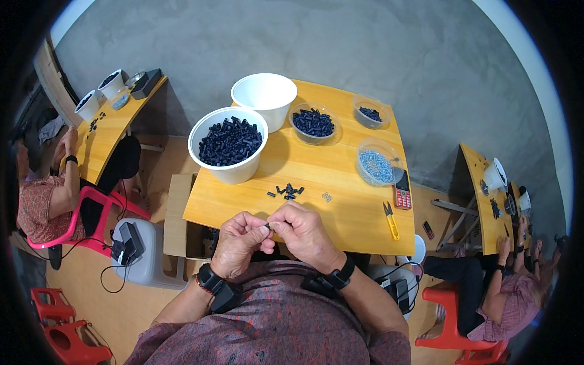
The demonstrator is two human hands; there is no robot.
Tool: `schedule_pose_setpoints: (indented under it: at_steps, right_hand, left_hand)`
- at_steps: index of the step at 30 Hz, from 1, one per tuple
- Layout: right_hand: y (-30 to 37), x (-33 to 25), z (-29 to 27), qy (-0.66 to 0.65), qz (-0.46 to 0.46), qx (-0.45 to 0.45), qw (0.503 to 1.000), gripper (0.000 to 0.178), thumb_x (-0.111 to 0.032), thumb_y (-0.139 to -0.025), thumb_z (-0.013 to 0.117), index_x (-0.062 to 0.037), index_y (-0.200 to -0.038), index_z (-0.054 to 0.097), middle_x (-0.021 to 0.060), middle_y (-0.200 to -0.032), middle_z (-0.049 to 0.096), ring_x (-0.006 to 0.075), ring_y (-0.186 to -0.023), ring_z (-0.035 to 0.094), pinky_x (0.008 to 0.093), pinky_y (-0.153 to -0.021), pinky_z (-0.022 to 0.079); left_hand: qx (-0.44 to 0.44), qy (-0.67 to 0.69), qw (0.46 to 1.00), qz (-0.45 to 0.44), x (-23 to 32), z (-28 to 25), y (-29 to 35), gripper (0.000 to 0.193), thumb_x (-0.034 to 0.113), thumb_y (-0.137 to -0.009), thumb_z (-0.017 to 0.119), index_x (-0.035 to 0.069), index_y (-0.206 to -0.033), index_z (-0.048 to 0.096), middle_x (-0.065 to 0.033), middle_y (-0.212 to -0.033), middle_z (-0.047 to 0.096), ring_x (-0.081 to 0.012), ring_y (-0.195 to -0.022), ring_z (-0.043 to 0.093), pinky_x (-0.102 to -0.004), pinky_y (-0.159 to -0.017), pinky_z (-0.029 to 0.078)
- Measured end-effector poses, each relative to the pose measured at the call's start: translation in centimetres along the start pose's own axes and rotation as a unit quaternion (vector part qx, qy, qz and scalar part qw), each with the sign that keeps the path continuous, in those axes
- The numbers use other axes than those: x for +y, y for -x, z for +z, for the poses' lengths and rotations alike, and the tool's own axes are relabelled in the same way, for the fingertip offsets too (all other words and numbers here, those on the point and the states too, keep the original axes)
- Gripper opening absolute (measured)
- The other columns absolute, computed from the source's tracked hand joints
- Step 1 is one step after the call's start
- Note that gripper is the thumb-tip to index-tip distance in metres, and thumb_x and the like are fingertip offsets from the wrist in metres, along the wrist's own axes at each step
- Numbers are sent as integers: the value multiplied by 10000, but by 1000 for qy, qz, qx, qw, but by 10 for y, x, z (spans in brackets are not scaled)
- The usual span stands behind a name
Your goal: Assembling small black plastic components by inserting small metal pins or screws.
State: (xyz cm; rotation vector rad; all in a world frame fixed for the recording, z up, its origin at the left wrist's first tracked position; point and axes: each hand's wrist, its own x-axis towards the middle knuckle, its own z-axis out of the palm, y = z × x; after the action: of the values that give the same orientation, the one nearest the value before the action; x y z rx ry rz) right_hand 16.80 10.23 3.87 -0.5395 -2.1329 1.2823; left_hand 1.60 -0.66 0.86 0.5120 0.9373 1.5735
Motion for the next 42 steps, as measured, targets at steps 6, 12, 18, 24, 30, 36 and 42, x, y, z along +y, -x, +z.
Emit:
schedule_pose_setpoints:
  at_steps: [6, 12, 18, 24, 30, 36, 42]
  right_hand:
    - [-2, -13, -12, -144, 72, -47, 986, 72, -18, -969, 650, 41, -989, 684, 58, -941, 698, 110, -836, 678, 251, -756, 564]
    - [11, 0, -4, -214, 123, -8, 969, 109, -27, -984, 641, 34, -1064, 683, 49, -929, 720, 101, -841, 687, 241, -775, 573]
    - [6, -10, -2, -85, 43, -19, 995, 42, -10, -940, 676, 23, -955, 698, 46, -854, 698, 97, -795, 656, 257, -718, 537]
    - [2, -1, -3, -66, 56, -51, 995, 87, -63, -918, 706, 22, -930, 709, 63, -818, 674, 114, -747, 635, 272, -670, 501]
    - [-44, 37, -23, 142, 21, 99, 985, 64, -50, -873, 707, 10, -890, 722, 131, -799, 661, 226, -705, 648, 326, -656, 509]
    - [-74, 31, -15, 292, 22, 33, 956, 162, -151, -859, 674, 0, -823, 723, 192, -832, 650, 372, -756, 641, 463, -703, 519]
    - [-84, 27, -7, 363, 54, -15, 930, 193, -187, -825, 674, -4, -792, 729, 197, -848, 667, 384, -798, 656, 479, -736, 528]
  left_hand:
    - [-23, 29, 999, -4, 2, 2, 2, 72, 31, -964, 661, 10, -1011, 609, -148, -937, 720, -176, -730, 718, -300, -662, 625]
    - [-44, 59, 997, -12, 2, 3, 0, 55, 18, -971, 646, 12, -1010, 608, -164, -955, 733, -173, -766, 722, -280, -677, 614]
    - [-31, 56, 998, -6, -1, -3, -1, 69, 28, -963, 660, 21, -1012, 611, -144, -921, 722, -173, -717, 713, -302, -652, 620]
    - [-7, 41, 999, -1, -4, -8, -2, 70, 19, -965, 652, 20, -1012, 600, -120, -893, 709, -174, -702, 709, -304, -635, 619]
    - [59, 20, 998, 22, -1, -11, -7, 87, 34, -973, 645, 19, -1049, 604, -102, -882, 698, -169, -695, 702, -304, -630, 617]
    - [100, 57, 993, 32, 6, -17, -9, 113, 37, -974, 645, 25, -1077, 602, -92, -880, 695, -156, -694, 697, -296, -635, 613]
    - [114, 54, 992, 31, 10, -19, -11, 131, 51, -974, 653, 8, -1087, 602, -88, -880, 694, -151, -690, 695, -292, -634, 612]
